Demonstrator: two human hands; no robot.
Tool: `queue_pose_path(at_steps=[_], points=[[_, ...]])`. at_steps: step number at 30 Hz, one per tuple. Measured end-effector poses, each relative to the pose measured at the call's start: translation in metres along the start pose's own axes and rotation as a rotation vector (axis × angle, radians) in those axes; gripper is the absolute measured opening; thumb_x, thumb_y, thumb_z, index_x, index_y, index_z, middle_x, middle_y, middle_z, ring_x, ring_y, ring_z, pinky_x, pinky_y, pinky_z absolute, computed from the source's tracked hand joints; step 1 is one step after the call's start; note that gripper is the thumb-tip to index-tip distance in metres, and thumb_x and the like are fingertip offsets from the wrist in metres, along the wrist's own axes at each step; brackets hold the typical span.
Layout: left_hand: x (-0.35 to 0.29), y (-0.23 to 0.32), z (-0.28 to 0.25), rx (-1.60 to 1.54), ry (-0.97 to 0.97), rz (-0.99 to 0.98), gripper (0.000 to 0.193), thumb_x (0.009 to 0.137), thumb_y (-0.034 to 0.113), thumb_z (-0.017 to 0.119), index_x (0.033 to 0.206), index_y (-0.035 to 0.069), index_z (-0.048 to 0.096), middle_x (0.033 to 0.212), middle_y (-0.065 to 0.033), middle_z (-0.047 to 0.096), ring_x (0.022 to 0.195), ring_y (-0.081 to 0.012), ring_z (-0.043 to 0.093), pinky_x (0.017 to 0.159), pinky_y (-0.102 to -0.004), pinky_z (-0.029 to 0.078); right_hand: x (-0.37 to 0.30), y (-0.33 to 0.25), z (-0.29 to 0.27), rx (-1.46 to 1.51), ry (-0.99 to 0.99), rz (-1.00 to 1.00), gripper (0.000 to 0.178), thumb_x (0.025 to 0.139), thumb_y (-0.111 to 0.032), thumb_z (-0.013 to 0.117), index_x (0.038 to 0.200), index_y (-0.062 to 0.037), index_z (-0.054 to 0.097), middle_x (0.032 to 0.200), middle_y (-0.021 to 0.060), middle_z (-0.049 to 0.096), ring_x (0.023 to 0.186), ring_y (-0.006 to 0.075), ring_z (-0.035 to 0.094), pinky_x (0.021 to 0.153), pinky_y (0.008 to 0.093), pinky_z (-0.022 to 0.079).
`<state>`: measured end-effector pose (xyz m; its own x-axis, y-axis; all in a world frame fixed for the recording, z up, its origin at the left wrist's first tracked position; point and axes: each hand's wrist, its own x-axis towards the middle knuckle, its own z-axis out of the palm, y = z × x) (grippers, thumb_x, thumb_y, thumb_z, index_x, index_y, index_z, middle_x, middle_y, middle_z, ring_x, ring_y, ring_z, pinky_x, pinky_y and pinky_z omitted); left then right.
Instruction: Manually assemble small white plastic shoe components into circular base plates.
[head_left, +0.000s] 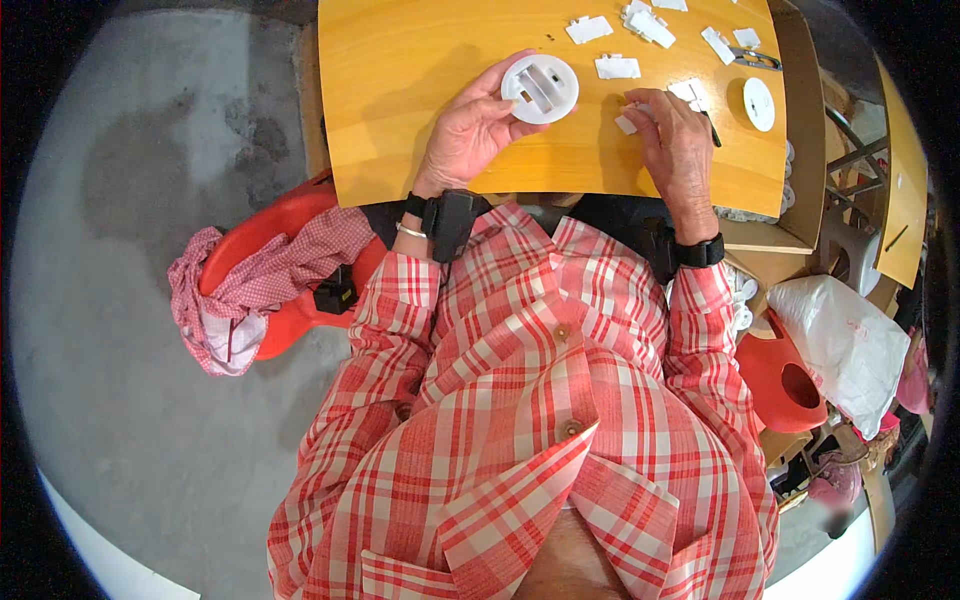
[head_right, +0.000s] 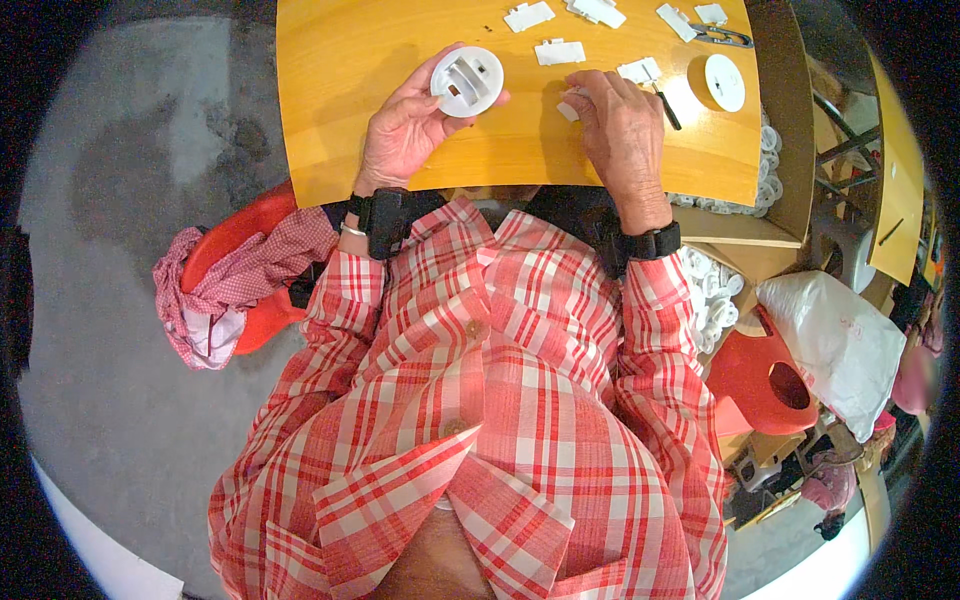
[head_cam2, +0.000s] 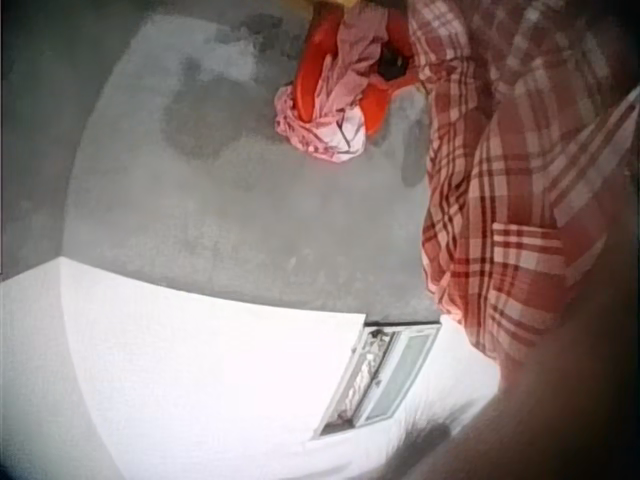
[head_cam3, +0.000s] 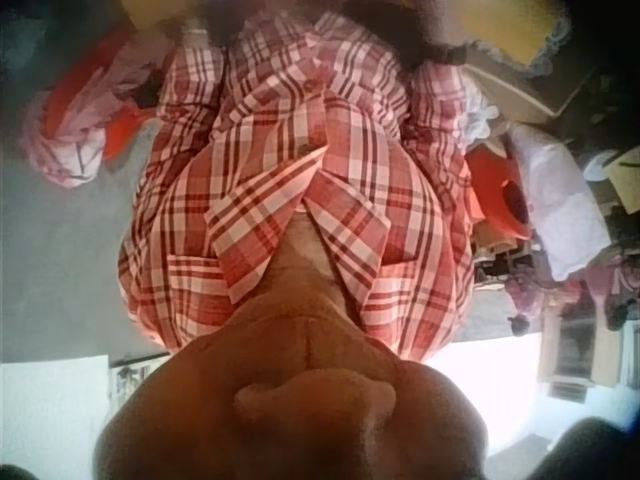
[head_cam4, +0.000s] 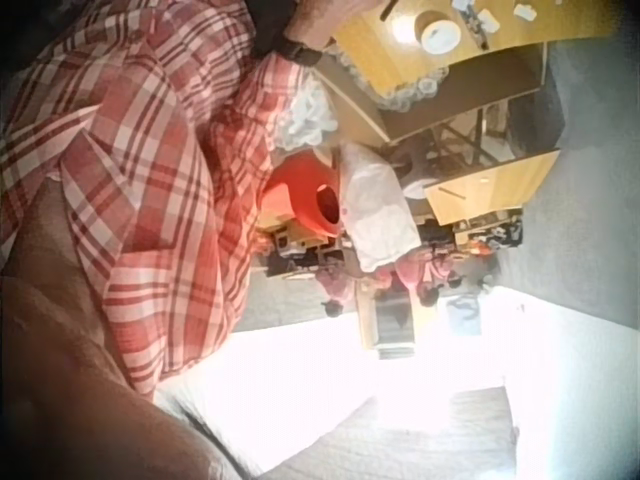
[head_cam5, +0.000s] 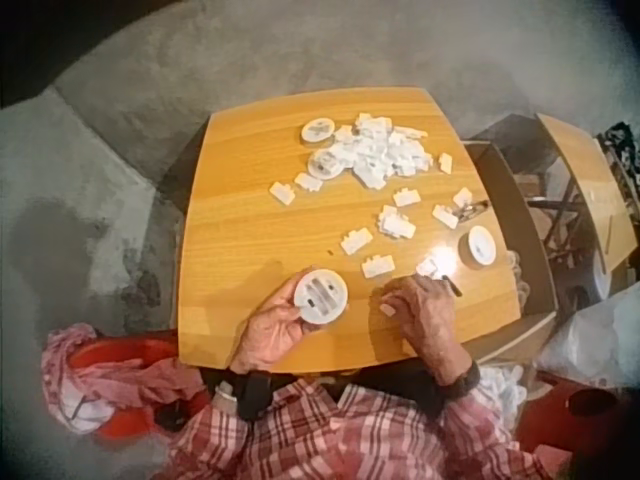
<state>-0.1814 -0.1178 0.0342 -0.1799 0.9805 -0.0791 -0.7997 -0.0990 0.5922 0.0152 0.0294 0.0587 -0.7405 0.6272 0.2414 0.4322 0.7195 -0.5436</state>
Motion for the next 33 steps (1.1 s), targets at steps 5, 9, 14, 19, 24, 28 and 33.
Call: queue_pose_path(at_steps=[5,9,14,19,24,28,33], points=[[0.000,0.001,0.006,0.051,0.005,0.008,0.063,0.085,0.002,0.052,0.140,0.001,0.022,0.132,-0.0235,0.043,0.117,-0.0456,0.047,0.090,-0.0378,0.053,0.001,-0.012,-0.014,-0.285,0.101,-0.127,0.013,0.079,-0.022,0.066,0.086,-0.0119,0.064,0.081,0.0042,0.057,0.081,0.0257,0.056,0.070,0.0368,0.043],[-0.001,-0.005,0.009,0.113,0.058,0.042,0.062,0.085,0.002,0.054,0.139,0.003,0.024,0.129,-0.0217,0.046,0.117,-0.0440,0.048,0.089,-0.0366,0.053,-0.001,0.000,-0.015,-0.195,0.029,-0.134,0.011,0.078,-0.020,0.066,0.084,-0.0108,0.064,0.079,0.0051,0.056,0.079,0.0261,0.056,0.069,0.0373,0.044],[-0.001,-0.007,0.005,0.256,0.077,0.023,0.051,0.088,0.007,0.055,0.133,0.001,0.032,0.126,-0.0183,0.050,0.116,-0.0386,0.051,0.090,-0.0353,0.053,-0.006,0.001,-0.017,-0.145,0.002,-0.039,0.012,0.079,-0.019,0.066,0.082,-0.0075,0.062,0.074,0.0080,0.059,0.074,0.0287,0.057,0.065,0.0375,0.047],[-0.003,-0.001,0.016,0.236,0.054,-0.023,0.049,0.089,0.008,0.055,0.134,0.002,0.035,0.121,-0.0124,0.055,0.108,-0.0250,0.058,0.088,-0.0324,0.051,-0.008,-0.004,-0.020,-0.001,-0.055,0.136,0.015,0.082,-0.020,0.065,0.085,-0.0057,0.064,0.075,0.0085,0.062,0.072,0.0234,0.060,0.065,0.0329,0.048],[-0.003,-0.007,0.014,0.347,-0.004,-0.015,0.057,0.086,0.014,0.062,0.134,0.002,0.034,0.120,-0.0121,0.054,0.105,-0.0251,0.059,0.082,-0.0282,0.049,-0.007,-0.008,-0.015,0.422,-0.069,0.340,0.019,0.085,-0.022,0.065,0.088,-0.0035,0.065,0.075,0.0051,0.064,0.071,0.0123,0.058,0.066,0.0264,0.047],[-0.007,-0.005,0.016,0.472,-0.034,-0.069,0.061,0.087,0.024,0.063,0.138,0.004,0.034,0.113,-0.0066,0.056,0.090,-0.0136,0.058,0.074,-0.0252,0.045,0.001,-0.015,-0.004,0.683,-0.095,0.248,0.018,0.085,-0.020,0.065,0.091,-0.0021,0.064,0.083,0.0022,0.063,0.074,0.0102,0.054,0.068,0.0251,0.045],[-0.010,-0.005,0.002,0.514,-0.106,-0.211,0.056,0.092,0.037,0.055,0.135,0.004,0.039,0.104,-0.0033,0.058,0.083,-0.0099,0.055,0.070,-0.0233,0.044,0.018,-0.027,0.003,0.664,-0.162,0.104,0.020,0.086,-0.019,0.065,0.093,-0.0010,0.062,0.083,0.0022,0.059,0.075,0.0101,0.052,0.067,0.0235,0.043]])
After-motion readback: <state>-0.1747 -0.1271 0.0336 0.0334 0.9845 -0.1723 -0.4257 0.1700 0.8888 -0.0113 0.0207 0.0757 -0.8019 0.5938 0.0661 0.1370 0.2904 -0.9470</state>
